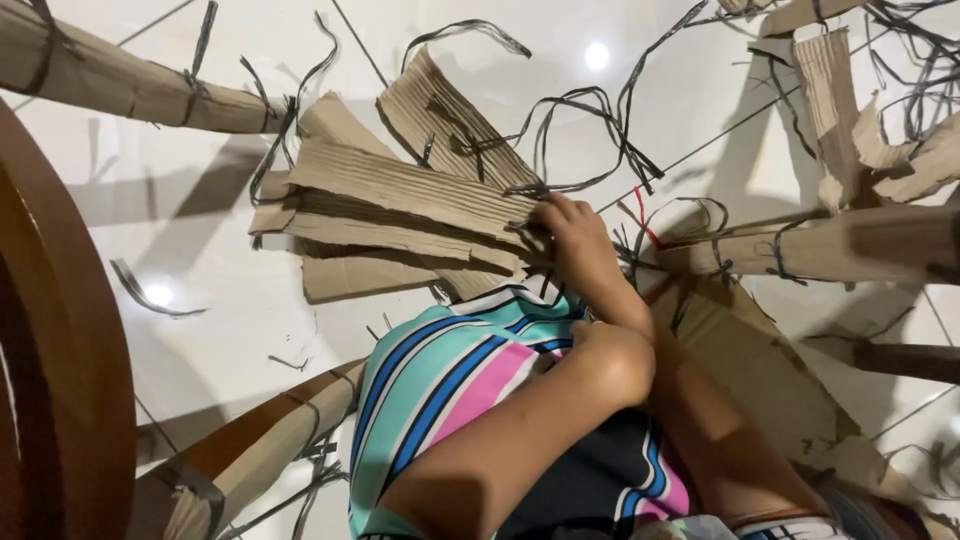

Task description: Wrapping wooden table legs with corrugated cardboard and securing them with plastic ties for protection during transport.

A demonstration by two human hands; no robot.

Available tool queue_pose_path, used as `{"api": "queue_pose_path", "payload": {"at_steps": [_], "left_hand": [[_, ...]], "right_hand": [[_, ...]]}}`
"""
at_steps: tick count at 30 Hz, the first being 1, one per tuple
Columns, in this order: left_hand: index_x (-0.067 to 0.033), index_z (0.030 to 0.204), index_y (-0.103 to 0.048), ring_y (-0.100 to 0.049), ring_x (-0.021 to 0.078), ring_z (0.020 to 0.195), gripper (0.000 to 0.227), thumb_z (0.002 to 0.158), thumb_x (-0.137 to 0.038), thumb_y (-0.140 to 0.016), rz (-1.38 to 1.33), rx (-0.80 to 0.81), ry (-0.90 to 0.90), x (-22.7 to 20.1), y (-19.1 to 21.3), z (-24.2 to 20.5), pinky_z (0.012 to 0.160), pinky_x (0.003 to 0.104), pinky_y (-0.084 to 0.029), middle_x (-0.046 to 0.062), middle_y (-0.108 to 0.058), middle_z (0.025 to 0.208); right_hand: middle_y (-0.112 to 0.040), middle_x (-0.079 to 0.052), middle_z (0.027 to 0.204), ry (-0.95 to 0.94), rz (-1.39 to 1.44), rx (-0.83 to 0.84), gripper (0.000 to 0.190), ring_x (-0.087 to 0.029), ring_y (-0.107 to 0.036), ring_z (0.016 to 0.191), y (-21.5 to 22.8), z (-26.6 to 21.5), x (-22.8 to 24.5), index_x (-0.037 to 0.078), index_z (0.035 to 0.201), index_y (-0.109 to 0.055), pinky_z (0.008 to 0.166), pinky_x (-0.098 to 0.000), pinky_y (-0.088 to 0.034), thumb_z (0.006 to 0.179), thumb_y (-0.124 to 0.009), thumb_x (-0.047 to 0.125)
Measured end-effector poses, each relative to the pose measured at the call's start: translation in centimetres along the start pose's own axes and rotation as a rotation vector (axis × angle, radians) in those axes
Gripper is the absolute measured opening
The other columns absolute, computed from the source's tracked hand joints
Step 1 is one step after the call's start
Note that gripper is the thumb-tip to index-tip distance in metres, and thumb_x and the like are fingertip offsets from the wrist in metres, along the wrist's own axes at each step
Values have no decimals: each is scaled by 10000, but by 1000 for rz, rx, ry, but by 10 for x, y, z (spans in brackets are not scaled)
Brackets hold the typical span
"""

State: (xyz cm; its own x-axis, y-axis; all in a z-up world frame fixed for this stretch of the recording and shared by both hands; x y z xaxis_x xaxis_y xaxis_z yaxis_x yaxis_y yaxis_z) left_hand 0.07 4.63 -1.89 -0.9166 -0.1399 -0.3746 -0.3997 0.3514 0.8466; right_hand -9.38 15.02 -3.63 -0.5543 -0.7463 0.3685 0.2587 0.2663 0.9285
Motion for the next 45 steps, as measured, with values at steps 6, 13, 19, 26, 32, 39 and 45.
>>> {"api": "queue_pose_path", "payload": {"at_steps": [6,13,19,26,32,39,45], "left_hand": [[-193,638,-737,-651,330,816,235,686,17,-644,-80,-140,135,2,4,-1,794,485,-347,46,-674,652],[-300,703,-751,-684,213,911,161,731,-145,-721,150,130,-144,-2,24,-9,954,404,-405,-56,-749,826],[-276,798,-740,-658,265,897,145,668,-213,-728,123,275,-63,-10,-38,18,923,508,-339,-4,-722,853],[-133,908,-816,-676,305,762,214,870,-196,-615,65,309,-221,-8,29,-8,691,463,-427,129,-770,907],[-110,1075,-789,-689,281,863,264,936,-273,-634,88,439,-299,-25,41,-35,816,498,-437,119,-770,1049],[-100,1025,-799,-687,234,831,235,941,-240,-630,66,304,-296,-20,51,-43,787,404,-460,97,-732,936],[-88,964,-812,-683,177,794,219,946,-201,-625,27,139,-298,-16,62,-54,752,292,-486,71,-685,800]], "right_hand": [[-709,-87,1020,-194,286,-218,284,-352,-736,903,15,-34,-25,104,1124,-726,814,-383,-596,848,-789,87],[-772,42,865,-574,357,-200,208,-193,-745,850,-10,-112,-82,311,958,-782,775,-301,-594,795,-773,182],[-705,-192,930,-507,86,-472,229,-374,-668,849,68,-126,-29,78,1122,-764,828,-476,-539,986,-674,239],[-735,-103,887,-688,660,-501,223,-181,-672,848,104,-178,-43,102,996,-797,880,-357,-548,907,-615,11],[-739,-139,1204,-825,246,-327,585,-337,-666,1177,18,-145,-84,91,1189,-764,1025,-437,-504,982,-673,631],[-564,-375,1172,-234,340,-377,983,-581,-576,1106,14,-70,-8,-150,1274,-560,994,-622,-464,606,-992,427],[-606,-224,978,-296,349,-283,445,-469,-632,933,-4,-85,-26,-52,1152,-642,848,-538,-512,830,-823,195]]}}
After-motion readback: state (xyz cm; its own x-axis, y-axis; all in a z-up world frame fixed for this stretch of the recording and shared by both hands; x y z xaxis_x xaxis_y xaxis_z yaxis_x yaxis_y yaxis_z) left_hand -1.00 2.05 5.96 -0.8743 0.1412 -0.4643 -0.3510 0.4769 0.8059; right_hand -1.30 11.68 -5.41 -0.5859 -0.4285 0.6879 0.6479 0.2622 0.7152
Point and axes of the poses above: each hand's wrist, its own z-axis towards the middle knuckle, its own y-axis out of the back of the hand, x = y × z, the point moved 5 cm from there along z, towards the middle knuckle
